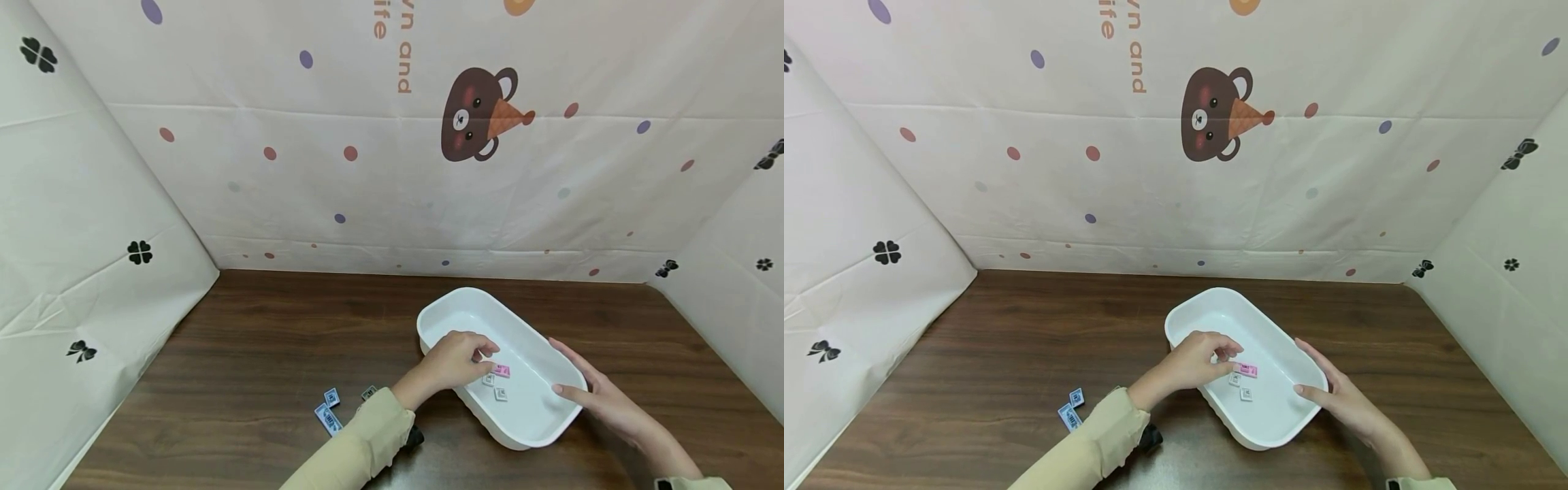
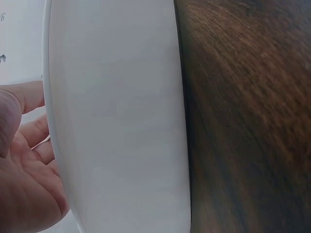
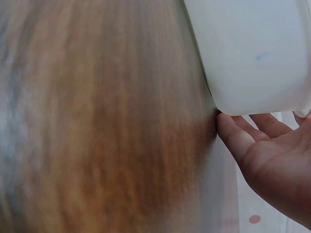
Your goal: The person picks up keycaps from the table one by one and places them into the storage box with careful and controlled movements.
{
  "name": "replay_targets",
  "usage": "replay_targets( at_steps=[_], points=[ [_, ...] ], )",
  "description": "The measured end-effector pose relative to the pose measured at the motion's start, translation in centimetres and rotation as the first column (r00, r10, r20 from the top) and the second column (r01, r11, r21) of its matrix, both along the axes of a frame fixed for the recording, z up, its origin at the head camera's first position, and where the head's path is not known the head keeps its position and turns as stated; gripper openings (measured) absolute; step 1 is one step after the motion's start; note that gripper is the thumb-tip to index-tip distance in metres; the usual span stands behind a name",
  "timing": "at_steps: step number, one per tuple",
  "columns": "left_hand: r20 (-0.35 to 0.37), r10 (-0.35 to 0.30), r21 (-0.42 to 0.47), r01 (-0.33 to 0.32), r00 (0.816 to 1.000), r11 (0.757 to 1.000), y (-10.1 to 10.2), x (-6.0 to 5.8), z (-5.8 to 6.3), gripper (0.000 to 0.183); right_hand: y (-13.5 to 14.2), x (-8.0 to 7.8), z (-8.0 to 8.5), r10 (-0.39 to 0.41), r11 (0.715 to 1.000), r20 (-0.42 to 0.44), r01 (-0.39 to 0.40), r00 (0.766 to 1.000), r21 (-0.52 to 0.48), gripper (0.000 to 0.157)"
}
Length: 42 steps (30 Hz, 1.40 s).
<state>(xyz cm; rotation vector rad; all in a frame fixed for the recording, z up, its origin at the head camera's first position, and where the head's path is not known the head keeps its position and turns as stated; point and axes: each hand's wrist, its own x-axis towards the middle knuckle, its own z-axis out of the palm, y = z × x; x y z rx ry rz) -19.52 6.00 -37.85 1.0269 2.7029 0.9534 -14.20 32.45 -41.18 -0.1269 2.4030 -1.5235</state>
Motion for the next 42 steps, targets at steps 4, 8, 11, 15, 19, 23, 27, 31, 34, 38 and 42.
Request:
replay_targets(
  at_steps=[4, 8, 11, 15, 19, 23, 27, 31, 34, 38, 42],
  points=[
    [-0.045, 0.007, -0.047, -0.009, 0.999, 0.999, -0.1, 0.2, 0.1, 0.024, 0.0, 0.0, 0.0, 0.008, 1.0, -0.01, -0.008, 1.0, -0.011, 0.07],
    [-0.139, -0.008, -0.103, -0.006, 0.99, 0.995, -0.3, 0.4, 0.1, 0.023, 0.0, 0.0, -0.1, 0.019, 0.999, -0.026, -0.02, 0.999, -0.03, 0.07],
    [-0.223, -0.035, -0.144, 0.003, 0.974, 0.99, -0.4, 0.6, 0.1, 0.023, 0.0, 0.1, -0.1, 0.022, 0.999, -0.036, -0.024, 0.999, -0.033, 0.069],
    [-0.313, -0.07, -0.201, 0.006, 0.947, 0.98, -0.6, 0.8, 0.1, 0.024, 0.0, 0.1, -0.1, 0.02, 1.0, -0.038, -0.021, 0.999, -0.021, 0.069],
    [-0.362, -0.098, -0.255, 0.002, 0.927, 0.967, -0.7, 1.1, 0.1, 0.026, 0.0, 0.1, -0.1, 0.015, 1.0, -0.033, -0.016, 0.999, -0.01, 0.069],
    [-0.39, -0.121, -0.29, 0.003, 0.913, 0.957, -0.9, 1.4, 0.0, 0.029, 0.0, 0.1, -0.1, 0.007, 1.0, -0.023, -0.007, 1.0, 0.0, 0.069],
    [-0.433, -0.136, -0.313, -0.007, 0.891, 0.95, -1.2, 1.6, -0.1, 0.031, 0.0, 0.0, -0.1, 0.003, 1.0, -0.018, -0.003, 1.0, 0.003, 0.07],
    [-0.459, -0.152, -0.329, -0.008, 0.875, 0.944, -1.6, 1.8, -0.3, 0.033, 0.0, 0.0, -0.1, 0.004, 1.0, -0.023, -0.004, 1.0, 0.001, 0.07],
    [-0.457, -0.157, -0.336, -0.007, 0.875, 0.942, -2.0, 2.0, -0.4, 0.036, 0.0, 0.0, -0.1, 0.004, 1.0, -0.022, -0.004, 1.0, 0.001, 0.07],
    [-0.43, -0.149, -0.362, -0.019, 0.89, 0.932, -2.4, 2.4, -0.5, 0.04, 0.0, 0.0, 0.0, 0.004, 1.0, -0.015, -0.004, 1.0, 0.0, 0.07],
    [-0.415, -0.149, -0.398, -0.032, 0.898, 0.917, -2.8, 2.7, -0.6, 0.043, 0.0, 0.0, -0.1, 0.007, 1.0, -0.017, -0.007, 1.0, -0.005, 0.07]
  ],
)
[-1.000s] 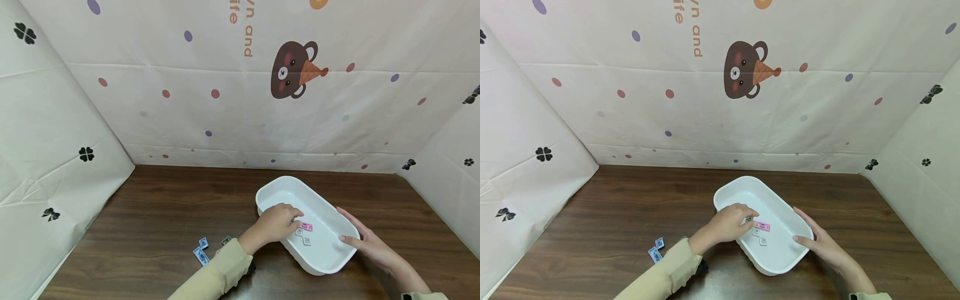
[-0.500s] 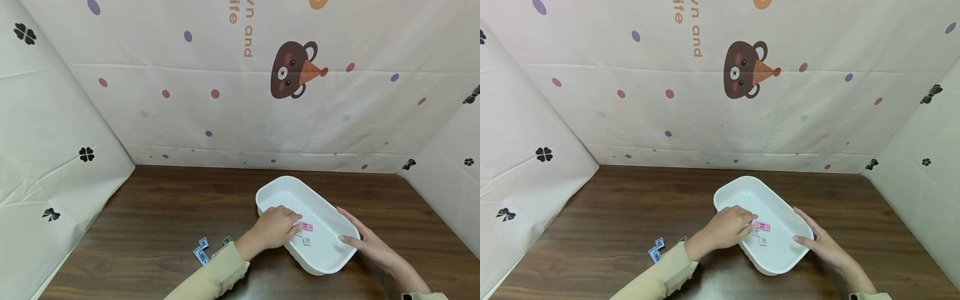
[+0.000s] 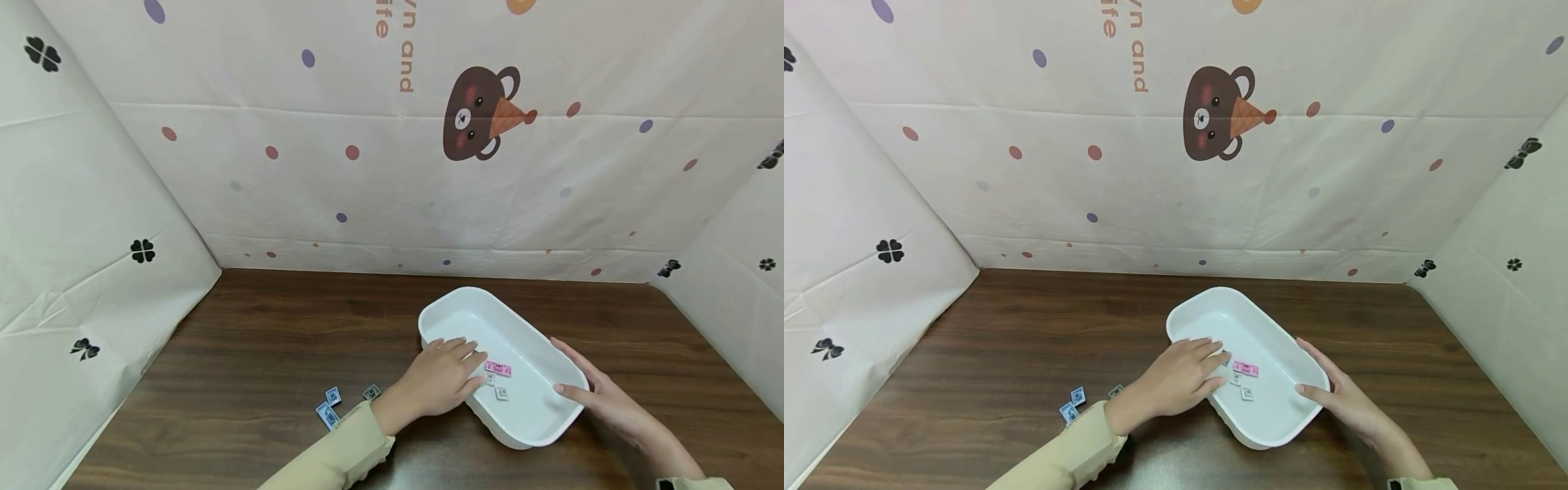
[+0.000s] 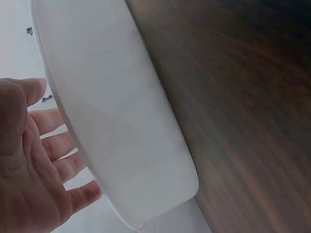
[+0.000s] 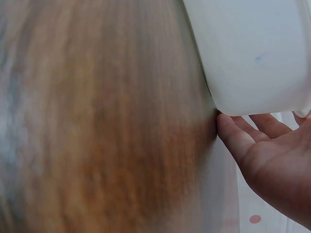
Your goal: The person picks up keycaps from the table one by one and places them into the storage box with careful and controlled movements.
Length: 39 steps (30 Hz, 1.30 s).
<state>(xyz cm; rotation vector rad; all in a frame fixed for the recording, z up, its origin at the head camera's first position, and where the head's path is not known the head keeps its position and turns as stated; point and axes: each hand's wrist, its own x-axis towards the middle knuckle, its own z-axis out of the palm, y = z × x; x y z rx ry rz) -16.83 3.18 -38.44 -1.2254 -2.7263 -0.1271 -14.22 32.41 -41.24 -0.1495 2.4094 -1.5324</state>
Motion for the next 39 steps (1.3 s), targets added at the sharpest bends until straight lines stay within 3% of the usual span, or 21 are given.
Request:
replay_targets(
  at_steps=[15, 32, 39],
  points=[
    [0.028, 0.009, 0.002, -0.009, 1.0, 1.0, -2.4, 0.8, -0.2, 0.05, 0.1, 0.0, -0.1, 0.032, 0.998, -0.016, -0.033, 0.999, -0.051, 0.069],
    [0.032, 0.03, -0.005, -0.03, 0.999, 1.0, -5.3, 2.0, 0.1, 0.053, 0.0, 0.1, 0.0, 0.018, 0.999, -0.013, -0.018, 1.0, -0.034, 0.069],
    [0.079, 0.048, 0.003, -0.048, 0.996, 0.999, -6.5, 2.1, 0.3, 0.054, 0.0, 0.0, 0.0, 0.031, 0.999, -0.014, -0.032, 0.999, -0.032, 0.07]
  ],
)
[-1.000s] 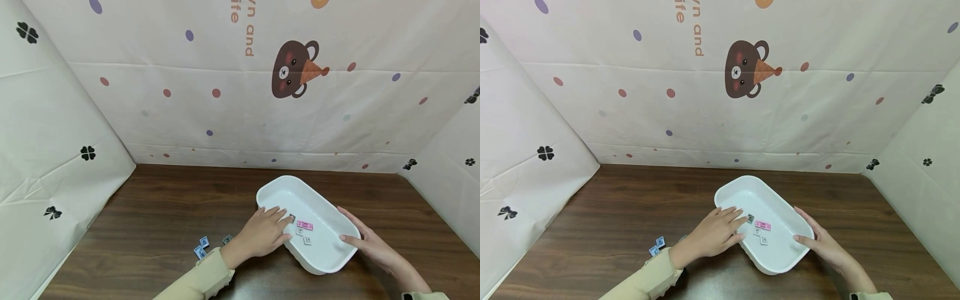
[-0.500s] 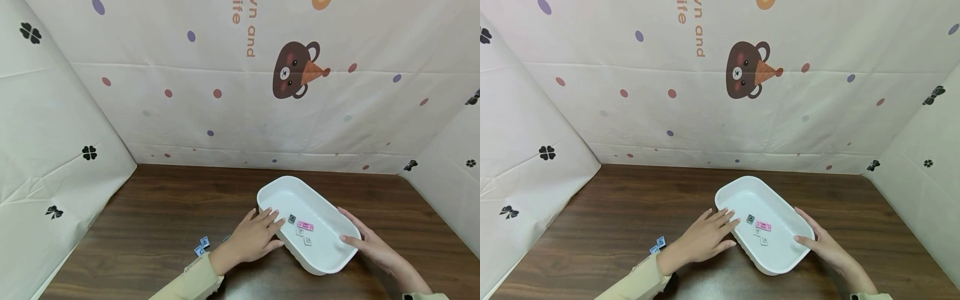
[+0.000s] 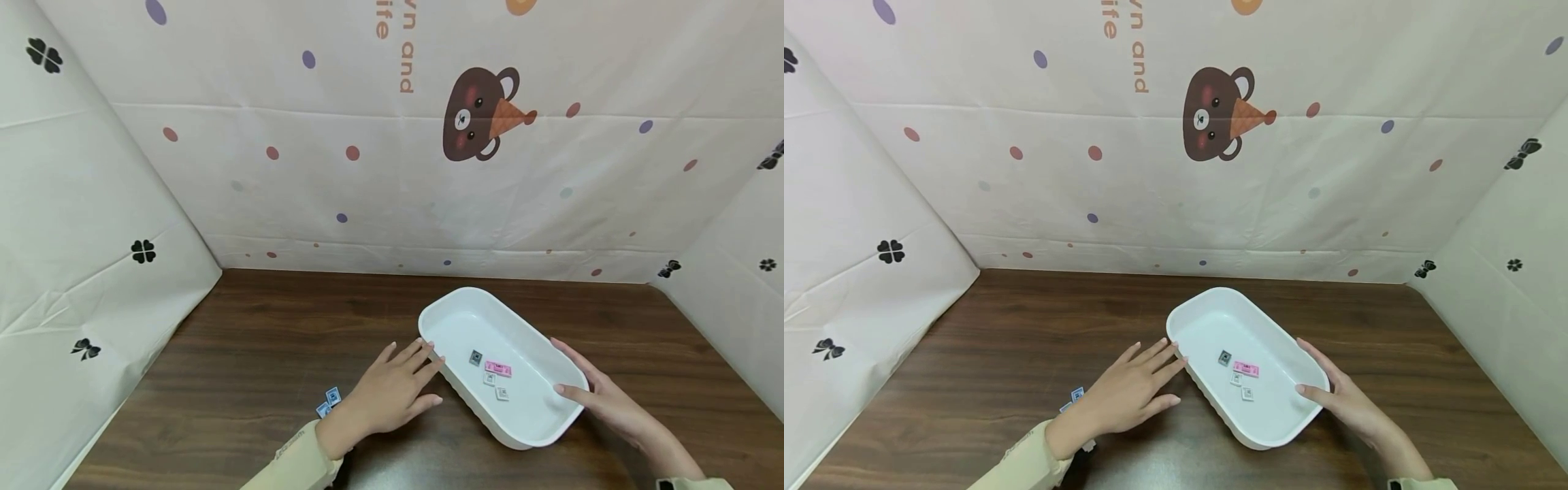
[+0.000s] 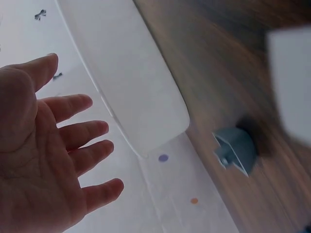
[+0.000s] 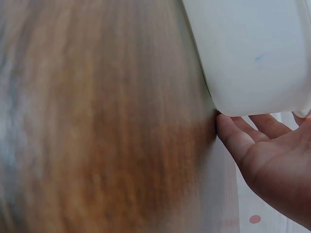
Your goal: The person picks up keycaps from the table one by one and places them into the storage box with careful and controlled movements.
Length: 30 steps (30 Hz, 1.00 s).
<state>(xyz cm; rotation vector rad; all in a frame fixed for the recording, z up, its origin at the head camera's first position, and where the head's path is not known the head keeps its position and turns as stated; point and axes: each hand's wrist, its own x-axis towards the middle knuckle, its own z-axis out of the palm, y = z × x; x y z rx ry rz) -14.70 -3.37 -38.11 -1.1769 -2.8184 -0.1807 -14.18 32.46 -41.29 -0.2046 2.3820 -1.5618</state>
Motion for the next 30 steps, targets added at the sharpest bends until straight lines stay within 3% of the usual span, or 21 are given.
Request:
replay_targets(
  at_steps=[13, 24, 30],
  points=[
    [0.04, 0.09, 0.035, -0.091, 0.995, 0.995, -2.9, 0.3, -0.2, 0.056, 0.0, -0.1, 0.1, -0.018, 0.999, 0.028, 0.017, 0.999, 0.032, 0.07],
    [0.051, 0.135, 0.066, -0.138, 0.989, 0.988, -4.9, 0.3, -0.3, 0.057, 0.1, -0.1, 0.0, -0.025, 0.999, 0.042, 0.023, 0.999, 0.029, 0.07],
    [0.083, 0.14, 0.128, -0.15, 0.987, 0.98, -5.8, 0.0, -0.5, 0.058, 0.1, -0.1, 0.0, -0.026, 0.999, 0.041, 0.025, 0.999, 0.028, 0.07]
  ],
)
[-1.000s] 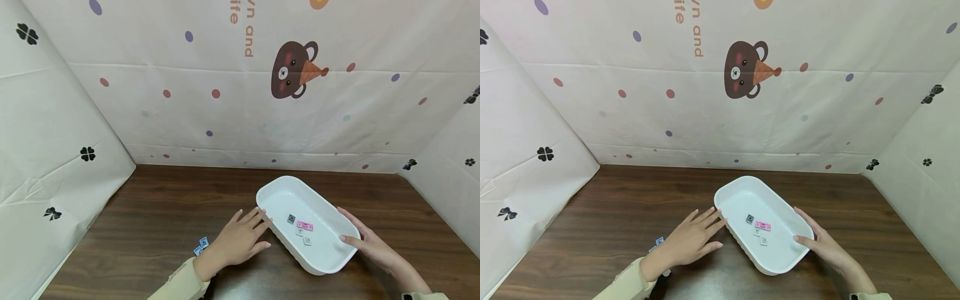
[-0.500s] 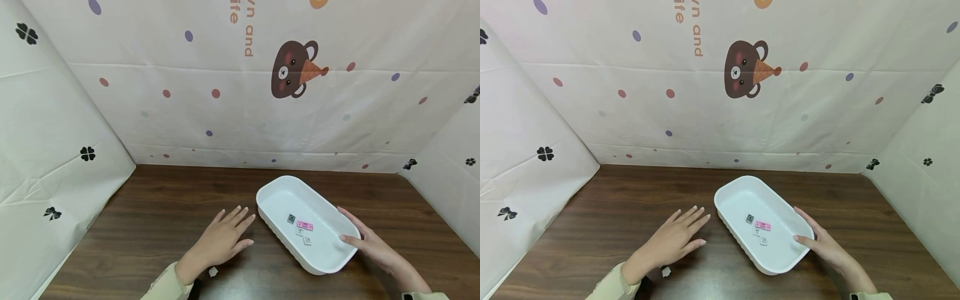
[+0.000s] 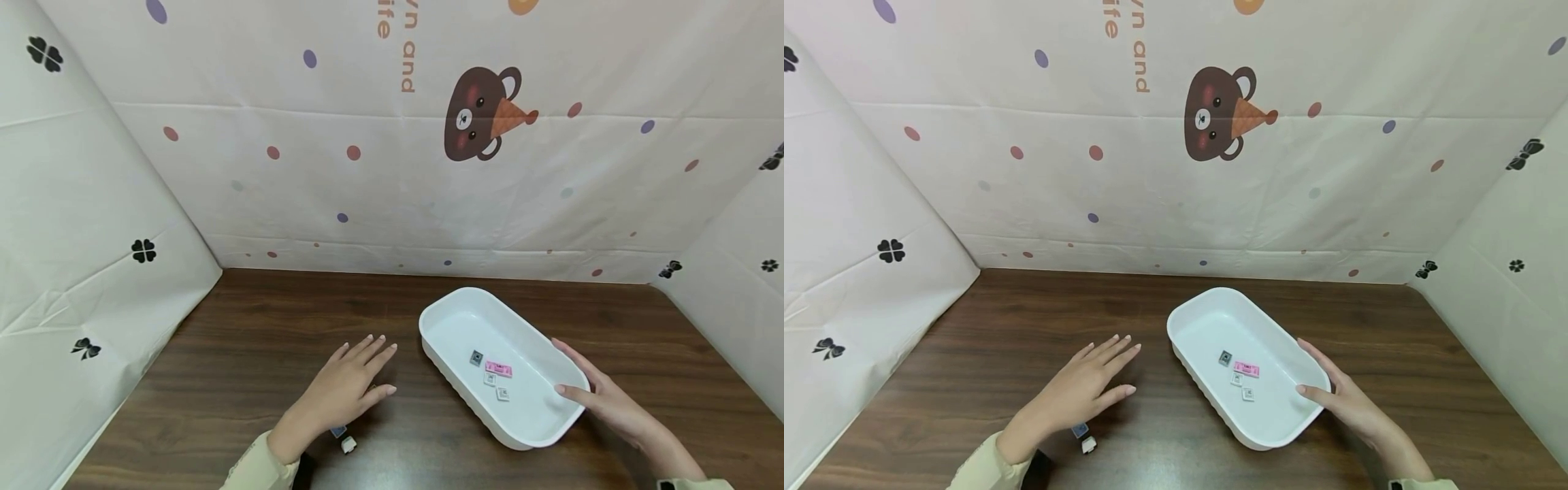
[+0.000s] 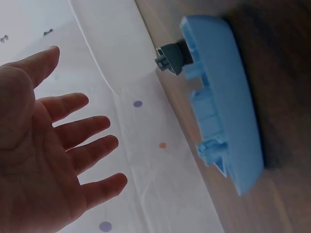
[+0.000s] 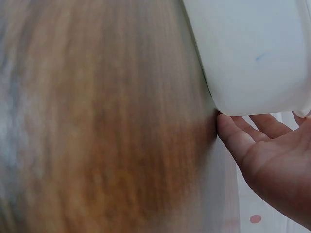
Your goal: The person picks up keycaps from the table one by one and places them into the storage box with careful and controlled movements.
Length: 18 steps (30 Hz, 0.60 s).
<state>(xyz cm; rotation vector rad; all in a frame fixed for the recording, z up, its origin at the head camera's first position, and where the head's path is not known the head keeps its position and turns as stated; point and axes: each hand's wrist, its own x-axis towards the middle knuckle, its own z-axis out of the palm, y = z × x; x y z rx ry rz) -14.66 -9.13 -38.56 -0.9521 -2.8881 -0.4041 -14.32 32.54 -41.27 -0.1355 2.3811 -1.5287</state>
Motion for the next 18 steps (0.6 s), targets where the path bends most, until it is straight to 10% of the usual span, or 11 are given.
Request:
replay_targets(
  at_steps=[18],
  points=[
    [0.149, -0.027, 0.164, 0.002, 0.988, 0.987, -0.98, -0.78, -0.93, 0.051, -0.03, -0.04, 0.01, -0.012, 1.0, 0.001, 0.012, 1.0, 0.014, 0.071]
  ],
)
